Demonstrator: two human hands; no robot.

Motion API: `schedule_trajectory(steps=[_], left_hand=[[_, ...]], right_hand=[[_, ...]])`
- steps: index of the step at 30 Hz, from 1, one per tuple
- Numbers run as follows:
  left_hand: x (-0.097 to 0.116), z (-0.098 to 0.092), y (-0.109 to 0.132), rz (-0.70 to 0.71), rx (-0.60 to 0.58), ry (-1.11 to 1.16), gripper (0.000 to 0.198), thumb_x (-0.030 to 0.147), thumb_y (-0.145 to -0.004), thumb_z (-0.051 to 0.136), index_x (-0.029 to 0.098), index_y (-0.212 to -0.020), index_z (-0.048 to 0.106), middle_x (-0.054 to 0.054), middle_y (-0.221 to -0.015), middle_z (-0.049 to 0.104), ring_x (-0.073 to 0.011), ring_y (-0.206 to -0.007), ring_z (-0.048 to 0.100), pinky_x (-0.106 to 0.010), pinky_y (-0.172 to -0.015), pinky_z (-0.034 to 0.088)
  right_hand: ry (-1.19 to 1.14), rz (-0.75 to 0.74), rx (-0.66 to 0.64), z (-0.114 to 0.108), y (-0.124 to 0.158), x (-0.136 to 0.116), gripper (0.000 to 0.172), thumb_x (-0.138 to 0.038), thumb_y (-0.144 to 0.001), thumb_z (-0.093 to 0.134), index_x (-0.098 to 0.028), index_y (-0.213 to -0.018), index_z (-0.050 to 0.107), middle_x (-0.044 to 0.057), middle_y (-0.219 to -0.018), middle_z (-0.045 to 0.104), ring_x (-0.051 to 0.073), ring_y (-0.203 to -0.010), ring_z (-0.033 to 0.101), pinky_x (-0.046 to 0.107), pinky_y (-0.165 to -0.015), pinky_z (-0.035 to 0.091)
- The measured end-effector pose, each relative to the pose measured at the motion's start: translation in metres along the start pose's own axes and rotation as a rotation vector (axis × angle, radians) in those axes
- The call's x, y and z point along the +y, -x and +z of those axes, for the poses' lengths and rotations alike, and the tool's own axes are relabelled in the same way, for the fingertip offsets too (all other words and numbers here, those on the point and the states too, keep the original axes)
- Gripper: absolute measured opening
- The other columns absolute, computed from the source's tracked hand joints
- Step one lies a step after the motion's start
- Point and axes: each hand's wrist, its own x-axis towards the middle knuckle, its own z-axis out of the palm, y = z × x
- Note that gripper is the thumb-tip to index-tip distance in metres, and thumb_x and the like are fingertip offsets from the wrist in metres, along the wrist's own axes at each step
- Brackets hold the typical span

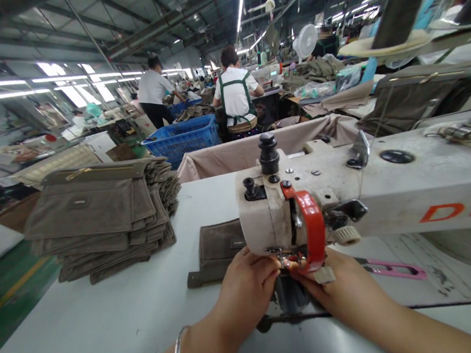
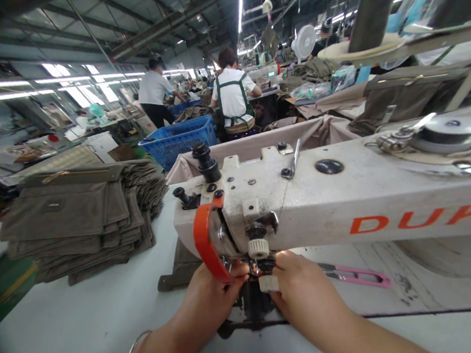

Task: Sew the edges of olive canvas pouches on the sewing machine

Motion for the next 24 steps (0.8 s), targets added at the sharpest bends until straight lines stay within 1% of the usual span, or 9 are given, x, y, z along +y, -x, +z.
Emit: schedule_trajectory(steps=[6, 11, 15, 20, 24], left_hand=[[0.0012, -0.0011, 0.0001, -0.001, 0.005, -0.006, 0.013, 0.01, -0.084, 0.066, 0.023, -0.086, 0.07, -0.001, -0.09, 0.071, -0.0211, -0.093, 0.063, -0.033, -0.087, 0.05], [0.0011, 0.0, -0.0007, 0.012, 0.033, -0.043, 0.011, 0.011, -0.085, 0.065, 0.022, -0.085, 0.07, -0.003, -0.091, 0.071, -0.0214, -0.091, 0.063, -0.033, -0.084, 0.051], [0.0001, 0.0008, -0.0012, 0.023, 0.046, -0.039, 0.013, 0.012, -0.086, 0.063, 0.022, -0.087, 0.071, -0.003, -0.091, 0.071, -0.0212, -0.091, 0.063, -0.034, -0.085, 0.051], [-0.0006, 0.0012, -0.0012, -0.003, 0.02, -0.012, 0.012, 0.012, -0.086, 0.064, 0.021, -0.086, 0.071, -0.003, -0.09, 0.072, -0.0215, -0.09, 0.063, -0.034, -0.085, 0.051], [0.0005, 0.0015, -0.0002, 0.006, -0.016, -0.036, 0.012, 0.012, -0.084, 0.067, 0.022, -0.09, 0.071, -0.001, -0.09, 0.073, -0.0198, -0.088, 0.064, -0.033, -0.086, 0.05]], right_hand=[[0.029, -0.055, 0.017, 0.0007, 0.0004, 0.0008, 0.021, -0.019, -0.09, 0.054, -0.019, -0.095, 0.074, 0.011, -0.088, 0.069, 0.026, -0.076, 0.064, 0.041, -0.068, 0.054], [0.05, -0.04, 0.022, 0.0002, -0.0012, 0.0001, 0.021, -0.018, -0.09, 0.054, -0.019, -0.096, 0.074, 0.011, -0.088, 0.068, 0.025, -0.077, 0.063, 0.037, -0.067, 0.053], [0.064, -0.023, 0.009, 0.0012, -0.0006, 0.0016, 0.02, -0.019, -0.089, 0.055, -0.02, -0.096, 0.074, 0.011, -0.089, 0.068, 0.024, -0.077, 0.063, 0.037, -0.069, 0.053], [0.061, -0.027, -0.009, 0.002, 0.0001, 0.0052, 0.021, -0.02, -0.09, 0.054, -0.021, -0.098, 0.073, 0.011, -0.093, 0.069, 0.026, -0.084, 0.065, 0.04, -0.075, 0.054], [0.036, -0.054, -0.009, 0.0013, 0.0016, 0.0066, 0.022, -0.021, -0.093, 0.05, -0.021, -0.098, 0.072, 0.011, -0.097, 0.07, 0.025, -0.086, 0.067, 0.037, -0.076, 0.055]])
